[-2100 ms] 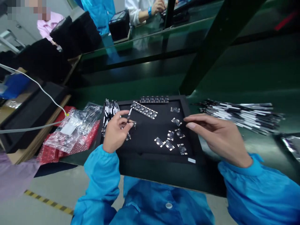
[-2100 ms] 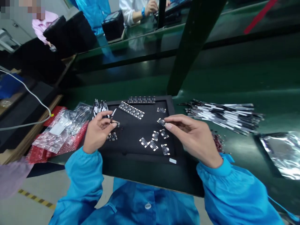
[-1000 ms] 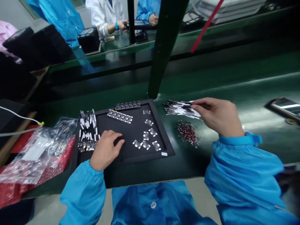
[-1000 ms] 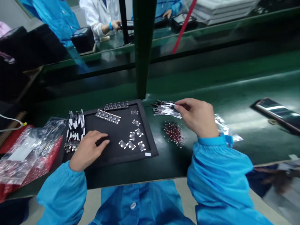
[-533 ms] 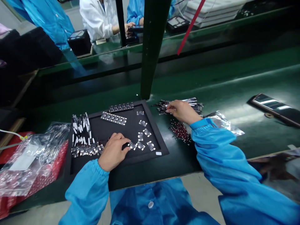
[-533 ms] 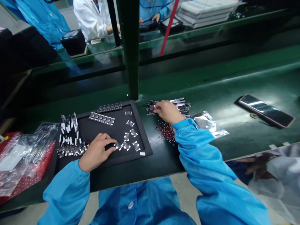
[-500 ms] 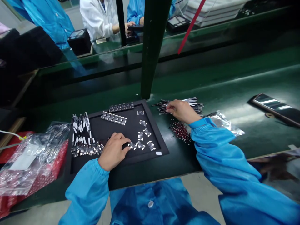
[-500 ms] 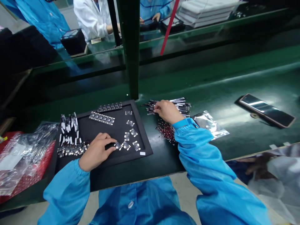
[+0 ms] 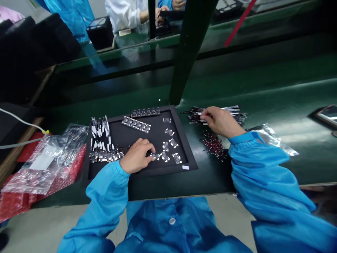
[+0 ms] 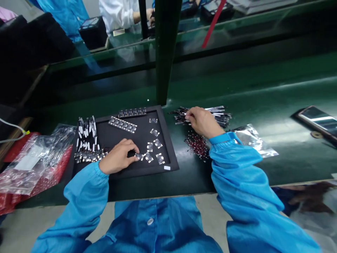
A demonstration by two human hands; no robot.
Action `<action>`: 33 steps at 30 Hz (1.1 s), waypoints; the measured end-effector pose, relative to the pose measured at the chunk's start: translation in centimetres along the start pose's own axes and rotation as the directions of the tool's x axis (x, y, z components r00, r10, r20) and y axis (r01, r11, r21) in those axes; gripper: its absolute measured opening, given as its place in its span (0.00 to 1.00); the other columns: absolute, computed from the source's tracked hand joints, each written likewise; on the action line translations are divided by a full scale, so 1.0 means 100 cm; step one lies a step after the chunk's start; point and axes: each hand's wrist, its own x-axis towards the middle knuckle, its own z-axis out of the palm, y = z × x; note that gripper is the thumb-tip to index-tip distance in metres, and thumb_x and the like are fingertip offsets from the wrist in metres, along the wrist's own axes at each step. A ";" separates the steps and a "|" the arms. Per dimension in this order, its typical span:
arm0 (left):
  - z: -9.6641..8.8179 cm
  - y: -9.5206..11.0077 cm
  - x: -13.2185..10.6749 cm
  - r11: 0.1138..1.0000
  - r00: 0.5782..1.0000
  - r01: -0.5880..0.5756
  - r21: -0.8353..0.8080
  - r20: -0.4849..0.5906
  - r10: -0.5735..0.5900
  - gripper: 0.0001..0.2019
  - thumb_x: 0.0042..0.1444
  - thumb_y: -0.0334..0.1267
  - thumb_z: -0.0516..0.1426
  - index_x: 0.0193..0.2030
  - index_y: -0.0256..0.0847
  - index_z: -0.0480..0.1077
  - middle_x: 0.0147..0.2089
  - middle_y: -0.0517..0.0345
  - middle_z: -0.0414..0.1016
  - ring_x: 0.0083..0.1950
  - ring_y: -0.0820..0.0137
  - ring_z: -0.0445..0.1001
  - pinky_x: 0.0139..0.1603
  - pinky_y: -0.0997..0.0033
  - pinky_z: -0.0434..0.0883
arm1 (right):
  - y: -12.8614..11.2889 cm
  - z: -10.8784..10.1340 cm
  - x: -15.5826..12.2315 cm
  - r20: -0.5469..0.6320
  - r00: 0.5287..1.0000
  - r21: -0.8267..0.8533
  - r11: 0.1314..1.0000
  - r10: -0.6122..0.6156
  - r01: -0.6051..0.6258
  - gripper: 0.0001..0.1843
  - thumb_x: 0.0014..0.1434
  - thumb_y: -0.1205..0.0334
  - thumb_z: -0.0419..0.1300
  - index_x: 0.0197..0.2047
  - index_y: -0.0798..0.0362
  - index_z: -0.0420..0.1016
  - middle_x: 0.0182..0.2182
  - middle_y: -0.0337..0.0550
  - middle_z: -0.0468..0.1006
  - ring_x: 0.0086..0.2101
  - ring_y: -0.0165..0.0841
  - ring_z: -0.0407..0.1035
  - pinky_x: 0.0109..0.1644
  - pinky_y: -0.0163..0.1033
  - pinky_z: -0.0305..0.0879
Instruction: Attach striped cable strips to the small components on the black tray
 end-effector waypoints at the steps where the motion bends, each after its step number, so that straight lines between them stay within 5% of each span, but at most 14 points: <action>1: 0.000 0.000 0.000 1.000 1.000 -0.002 0.002 0.000 0.002 0.06 0.55 0.37 0.63 0.40 0.43 0.74 0.43 0.55 0.73 0.48 0.59 0.68 0.53 0.57 0.66 | -0.003 -0.005 -0.001 -0.014 1.000 0.035 0.999 0.020 -0.019 0.08 0.62 0.60 0.54 0.36 0.50 0.74 0.36 0.50 0.79 0.38 0.44 0.72 0.44 0.46 0.65; 10: -0.005 0.001 0.002 0.999 1.000 0.001 -0.032 0.027 0.000 0.08 0.53 0.32 0.62 0.41 0.45 0.73 0.37 0.59 0.74 0.43 0.61 0.71 0.45 0.63 0.66 | -0.014 -0.044 -0.017 -0.143 0.974 0.374 0.921 0.174 -0.110 0.09 0.62 0.54 0.57 0.35 0.50 0.71 0.32 0.44 0.78 0.33 0.37 0.69 0.38 0.41 0.64; 14: -0.016 0.007 -0.002 0.976 1.000 -0.009 -0.217 0.006 0.011 0.05 0.58 0.36 0.59 0.38 0.44 0.77 0.37 0.56 0.76 0.39 0.65 0.73 0.42 0.65 0.68 | -0.022 -0.050 -0.026 -0.249 0.943 0.435 0.895 0.221 -0.095 0.09 0.60 0.53 0.61 0.36 0.50 0.72 0.28 0.40 0.76 0.29 0.34 0.68 0.34 0.40 0.63; 18: -0.024 0.016 -0.001 0.868 0.975 0.005 -0.496 -0.189 -0.113 0.07 0.58 0.41 0.61 0.36 0.41 0.75 0.35 0.57 0.75 0.37 0.68 0.72 0.40 0.69 0.69 | -0.032 -0.051 -0.030 -0.371 0.897 0.421 0.905 0.239 -0.067 0.09 0.62 0.53 0.61 0.39 0.49 0.75 0.30 0.42 0.78 0.30 0.35 0.71 0.35 0.41 0.65; 21: -0.017 0.017 0.008 0.780 0.968 -0.017 -0.626 -0.204 -0.143 0.09 0.55 0.42 0.64 0.37 0.39 0.73 0.35 0.58 0.74 0.36 0.70 0.72 0.40 0.70 0.71 | -0.027 -0.043 -0.023 -0.386 0.903 0.361 0.932 0.187 -0.038 0.10 0.62 0.56 0.60 0.44 0.50 0.77 0.34 0.45 0.81 0.35 0.38 0.75 0.40 0.43 0.69; 27: 0.005 0.006 0.024 0.600 0.957 -0.049 -0.798 -0.209 -0.199 0.15 0.54 0.40 0.65 0.46 0.38 0.71 0.36 0.59 0.72 0.34 0.72 0.74 0.38 0.69 0.73 | 0.006 -0.014 -0.004 -0.181 0.983 -0.071 0.997 -0.013 0.000 0.12 0.63 0.61 0.55 0.42 0.52 0.80 0.34 0.49 0.83 0.36 0.44 0.77 0.42 0.45 0.69; 33: 0.010 0.005 0.025 0.463 0.946 -0.070 -0.884 -0.206 -0.251 0.13 0.53 0.38 0.65 0.40 0.39 0.66 0.31 0.62 0.72 0.32 0.72 0.76 0.34 0.72 0.73 | 0.010 -0.003 -0.002 -0.146 0.982 -0.066 0.992 -0.120 0.111 0.12 0.64 0.62 0.53 0.40 0.53 0.77 0.38 0.52 0.83 0.39 0.45 0.77 0.46 0.48 0.70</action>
